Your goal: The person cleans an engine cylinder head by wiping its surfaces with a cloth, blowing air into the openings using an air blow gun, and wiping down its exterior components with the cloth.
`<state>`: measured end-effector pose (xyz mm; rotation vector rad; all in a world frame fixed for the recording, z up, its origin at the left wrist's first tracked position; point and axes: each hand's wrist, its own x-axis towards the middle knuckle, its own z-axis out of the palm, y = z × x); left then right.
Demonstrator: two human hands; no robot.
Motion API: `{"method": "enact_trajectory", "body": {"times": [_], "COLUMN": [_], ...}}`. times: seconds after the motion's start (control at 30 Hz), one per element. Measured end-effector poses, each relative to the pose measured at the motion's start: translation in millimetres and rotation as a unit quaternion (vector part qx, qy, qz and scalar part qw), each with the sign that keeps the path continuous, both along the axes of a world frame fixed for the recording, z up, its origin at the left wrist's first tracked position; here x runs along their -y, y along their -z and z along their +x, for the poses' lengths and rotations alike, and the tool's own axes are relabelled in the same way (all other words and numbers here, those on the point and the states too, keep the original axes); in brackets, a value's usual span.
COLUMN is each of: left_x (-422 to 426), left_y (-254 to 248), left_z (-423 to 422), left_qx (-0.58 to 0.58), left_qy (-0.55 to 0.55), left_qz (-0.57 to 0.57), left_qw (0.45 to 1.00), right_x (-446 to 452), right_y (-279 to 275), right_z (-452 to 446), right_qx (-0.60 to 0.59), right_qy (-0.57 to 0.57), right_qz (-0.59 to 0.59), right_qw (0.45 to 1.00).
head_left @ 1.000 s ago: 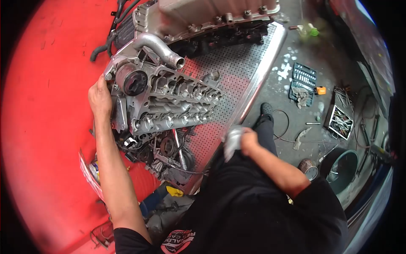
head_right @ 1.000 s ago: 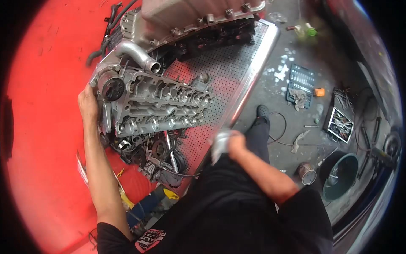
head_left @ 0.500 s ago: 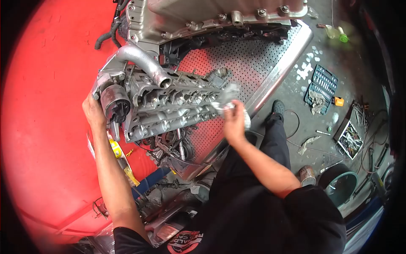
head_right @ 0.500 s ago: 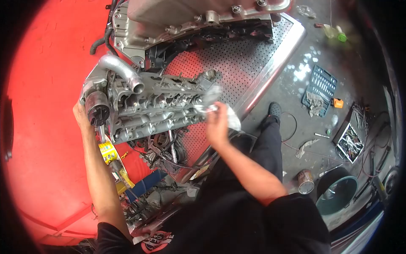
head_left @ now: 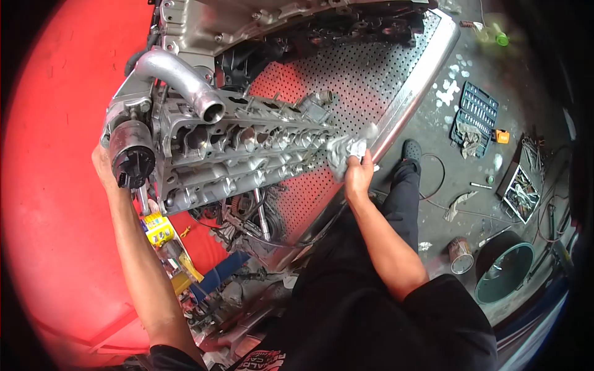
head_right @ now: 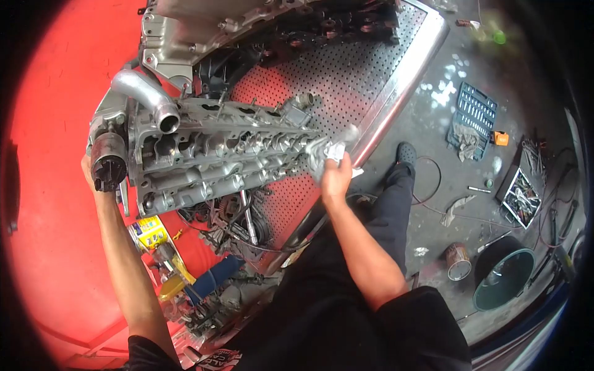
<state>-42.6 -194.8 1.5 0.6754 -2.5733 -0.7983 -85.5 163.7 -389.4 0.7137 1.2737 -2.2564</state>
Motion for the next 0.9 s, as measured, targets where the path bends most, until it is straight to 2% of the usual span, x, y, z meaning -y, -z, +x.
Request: {"method": "enact_trajectory", "body": {"times": [0.07,0.1,0.13,0.17,0.2,0.23,0.27,0.3,0.33,0.4,0.47,0.53,0.6,0.67,0.7,0.73,0.8,0.87,0.9], "left_x": [-11.3,-13.0,-13.6,-4.6,-12.3,-26.8,-33.3,-28.2,-24.0,-19.3,-14.5,-14.9,-22.3,-30.1,-28.5,-26.1,-8.6,-0.5,-1.6], "left_y": [2.6,1.9,0.8,1.3,0.0,-0.9,-2.5,-2.5,-3.6,-4.0,-3.8,-6.4,-0.2,-0.7,0.5,2.5,3.9,3.5,3.7], "left_z": [0.3,-2.2,-3.7,2.1,-1.8,-8.8,-13.8,-13.5,-12.4,-10.1,-3.7,-1.7,-7.4,-9.9,-8.4,-6.7,0.6,-2.6,-2.0], "left_qx": [0.011,0.038,0.065,0.035,0.032,0.037,0.042,0.020,0.021,0.048,0.049,0.049,0.048,0.026,0.030,0.035,0.043,0.052,0.024], "left_qy": [-0.004,-0.017,-0.030,-0.014,-0.010,0.022,0.055,0.014,0.016,-0.006,-0.015,-0.018,-0.017,-0.026,-0.024,-0.022,-0.029,-0.030,-0.021], "left_qz": [-0.006,-0.036,-0.067,-0.020,-0.024,-0.080,-0.136,-0.061,-0.058,-0.022,-0.007,0.002,-0.111,-0.066,-0.056,-0.046,-0.059,-0.072,-0.023], "left_qw": [1.000,0.998,0.995,0.999,0.999,0.996,0.988,0.998,0.998,0.999,0.999,0.999,0.992,0.997,0.998,0.998,0.997,0.996,0.999], "right_x": [8.0,8.9,11.9,14.9,18.6,18.5,16.1,15.1,16.3,26.4,38.2,38.6,41.2,48.7,45.8,42.1,3.9,-40.6,-64.7], "right_y": [-16.1,-26.1,-40.2,-52.4,-62.2,-69.2,-73.6,-76.2,-79.8,-85.9,-86.3,-95.1,-94.4,-72.5,-75.0,-69.7,-63.9,-41.5,-31.7], "right_z": [9.4,10.0,-0.5,-10.8,-22.5,-33.7,-44.3,-52.0,-54.3,-62.7,-64.1,-69.8,-70.3,-55.8,-61.3,-61.3,-56.9,-14.8,2.9], "right_qx": [-0.123,-0.266,-0.472,-0.492,-0.506,-0.507,-0.520,-0.529,-0.527,-0.547,-0.543,-0.502,-0.470,-0.368,-0.206,0.028,0.201,0.252,0.291], "right_qy": [-0.066,-0.172,-0.250,-0.352,-0.447,-0.441,-0.474,-0.508,-0.509,-0.537,-0.537,-0.538,-0.565,-0.500,-0.518,-0.463,-0.412,-0.255,-0.217], "right_qz": [0.053,0.118,0.289,0.282,0.273,0.274,0.296,0.318,0.320,0.349,0.337,0.317,0.293,0.200,0.066,-0.160,-0.320,-0.473,-0.411], "right_qw": [0.989,0.941,0.795,0.745,0.685,0.688,0.646,0.601,0.601,0.539,0.550,0.599,0.611,0.758,0.828,0.871,0.829,0.805,0.836]}}
